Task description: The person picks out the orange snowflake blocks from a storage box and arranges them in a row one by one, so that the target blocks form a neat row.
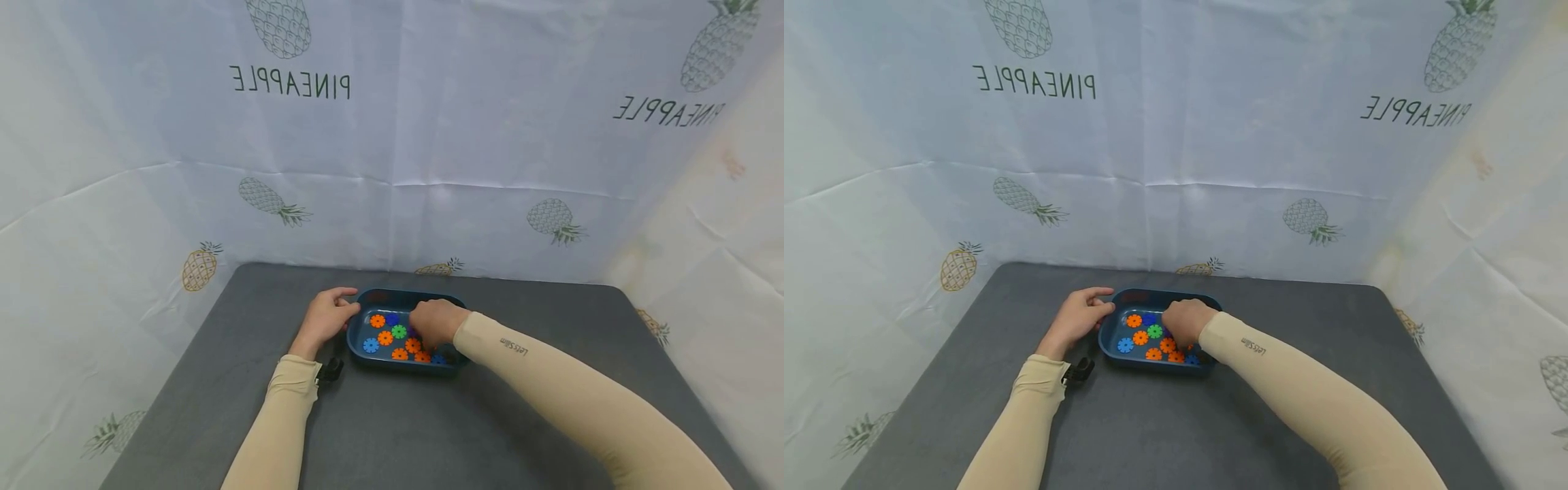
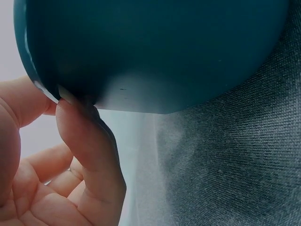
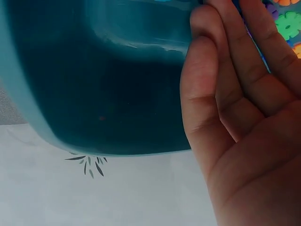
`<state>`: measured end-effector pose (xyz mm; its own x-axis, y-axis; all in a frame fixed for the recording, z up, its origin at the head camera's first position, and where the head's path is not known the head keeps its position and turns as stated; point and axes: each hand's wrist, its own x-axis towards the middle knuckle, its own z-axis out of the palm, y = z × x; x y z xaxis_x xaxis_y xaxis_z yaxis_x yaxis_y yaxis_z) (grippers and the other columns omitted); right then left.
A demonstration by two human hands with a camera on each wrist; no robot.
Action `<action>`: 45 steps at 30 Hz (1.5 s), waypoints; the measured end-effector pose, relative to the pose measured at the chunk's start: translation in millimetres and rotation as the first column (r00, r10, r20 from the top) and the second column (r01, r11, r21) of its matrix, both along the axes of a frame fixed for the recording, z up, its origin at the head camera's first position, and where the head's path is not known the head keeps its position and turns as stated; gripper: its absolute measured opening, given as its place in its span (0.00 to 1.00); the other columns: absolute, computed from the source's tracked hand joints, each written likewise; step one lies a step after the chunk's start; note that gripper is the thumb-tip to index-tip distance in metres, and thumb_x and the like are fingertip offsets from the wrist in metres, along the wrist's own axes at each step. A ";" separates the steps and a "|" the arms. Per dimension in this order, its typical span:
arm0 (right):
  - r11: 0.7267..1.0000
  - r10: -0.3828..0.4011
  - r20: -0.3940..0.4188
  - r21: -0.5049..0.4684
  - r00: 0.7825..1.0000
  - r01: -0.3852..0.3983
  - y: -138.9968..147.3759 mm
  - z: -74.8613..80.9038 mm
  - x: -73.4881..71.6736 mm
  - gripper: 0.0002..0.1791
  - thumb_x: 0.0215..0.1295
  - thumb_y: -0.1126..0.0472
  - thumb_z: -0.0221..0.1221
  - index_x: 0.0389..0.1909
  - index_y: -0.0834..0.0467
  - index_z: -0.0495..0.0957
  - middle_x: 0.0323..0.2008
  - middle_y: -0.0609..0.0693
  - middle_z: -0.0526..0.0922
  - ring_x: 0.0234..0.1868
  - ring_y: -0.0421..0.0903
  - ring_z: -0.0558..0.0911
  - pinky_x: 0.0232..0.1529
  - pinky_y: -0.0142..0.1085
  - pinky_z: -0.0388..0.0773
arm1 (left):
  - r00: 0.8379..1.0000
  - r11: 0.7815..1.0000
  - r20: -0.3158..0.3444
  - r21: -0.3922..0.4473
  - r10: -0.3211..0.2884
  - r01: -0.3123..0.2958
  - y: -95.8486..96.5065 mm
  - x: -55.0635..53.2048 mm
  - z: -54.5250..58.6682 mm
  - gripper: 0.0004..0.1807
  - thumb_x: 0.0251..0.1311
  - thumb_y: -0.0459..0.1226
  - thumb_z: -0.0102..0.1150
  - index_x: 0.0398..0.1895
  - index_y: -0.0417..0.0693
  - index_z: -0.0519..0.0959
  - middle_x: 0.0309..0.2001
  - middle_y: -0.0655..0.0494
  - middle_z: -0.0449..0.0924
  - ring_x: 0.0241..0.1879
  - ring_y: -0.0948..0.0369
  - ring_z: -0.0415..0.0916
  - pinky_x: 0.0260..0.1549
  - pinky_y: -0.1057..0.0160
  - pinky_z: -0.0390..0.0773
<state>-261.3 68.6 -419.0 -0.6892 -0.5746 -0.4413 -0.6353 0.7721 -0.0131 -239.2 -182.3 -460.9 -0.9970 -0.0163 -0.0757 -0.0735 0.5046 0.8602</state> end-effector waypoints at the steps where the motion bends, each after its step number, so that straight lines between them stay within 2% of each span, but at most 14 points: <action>1: 1.000 -0.003 0.000 -0.001 1.000 0.003 0.0 0.3 0.4 0.07 0.64 0.61 0.77 0.40 0.50 0.90 0.35 0.44 0.87 0.33 0.42 0.81 0.42 0.39 0.86 | 1.000 1.000 0.002 -0.003 0.001 -0.001 0.5 0.0 0.0 0.26 0.71 0.40 0.66 0.71 0.47 0.81 0.37 0.49 0.89 0.25 0.57 0.80 0.28 0.62 0.78; 9: 1.000 -0.031 0.004 -0.005 1.000 0.031 1.2 2.0 2.3 0.09 0.63 0.61 0.77 0.43 0.52 0.89 0.36 0.45 0.87 0.34 0.43 0.81 0.44 0.40 0.86 | 1.000 1.000 0.011 0.004 0.009 -0.009 5.0 0.0 0.7 0.25 0.71 0.39 0.66 0.70 0.48 0.81 0.36 0.51 0.88 0.25 0.57 0.79 0.28 0.62 0.78; 16: 0.995 -0.086 0.089 -0.043 0.992 0.090 4.8 1.9 1.5 0.11 0.63 0.65 0.76 0.43 0.51 0.89 0.36 0.44 0.85 0.33 0.44 0.80 0.41 0.40 0.83 | 1.000 1.000 0.012 0.010 -0.003 0.003 6.1 0.2 -2.2 0.26 0.71 0.40 0.66 0.71 0.48 0.81 0.35 0.50 0.87 0.26 0.57 0.79 0.29 0.62 0.79; 23: 0.988 -0.138 0.145 -0.041 0.980 0.146 8.6 0.8 -3.7 0.08 0.61 0.63 0.76 0.33 0.49 0.87 0.31 0.44 0.82 0.30 0.44 0.74 0.35 0.39 0.75 | 1.000 1.000 0.016 0.029 0.006 -0.006 8.4 1.5 -2.9 0.24 0.71 0.40 0.66 0.70 0.48 0.82 0.37 0.49 0.87 0.27 0.58 0.78 0.31 0.62 0.81; 28: 0.987 -0.147 0.154 -0.046 0.977 0.155 9.4 8.1 -6.0 0.08 0.59 0.60 0.79 0.30 0.49 0.87 0.30 0.44 0.82 0.30 0.43 0.74 0.35 0.38 0.76 | 1.000 0.999 0.022 0.048 0.009 -0.010 8.4 0.7 -2.3 0.24 0.71 0.40 0.66 0.69 0.48 0.82 0.36 0.50 0.85 0.28 0.57 0.78 0.33 0.61 0.83; 38: 0.983 -0.115 0.151 -0.126 0.982 0.134 13.8 31.7 -6.5 0.10 0.65 0.61 0.75 0.45 0.53 0.89 0.35 0.42 0.86 0.36 0.44 0.83 0.43 0.42 0.85 | 1.000 0.996 0.016 0.084 0.002 -0.003 2.1 -1.7 -6.7 0.24 0.71 0.41 0.67 0.69 0.48 0.83 0.35 0.48 0.85 0.27 0.57 0.77 0.34 0.59 0.85; 45: 0.967 -0.105 0.152 -0.216 0.983 0.137 26.1 42.5 -5.6 0.13 0.68 0.62 0.72 0.52 0.55 0.87 0.41 0.44 0.85 0.41 0.46 0.82 0.48 0.44 0.85 | 1.000 0.995 0.019 0.101 -0.012 0.010 -1.0 -0.1 -6.0 0.24 0.73 0.41 0.66 0.70 0.48 0.82 0.38 0.46 0.85 0.28 0.57 0.77 0.34 0.61 0.84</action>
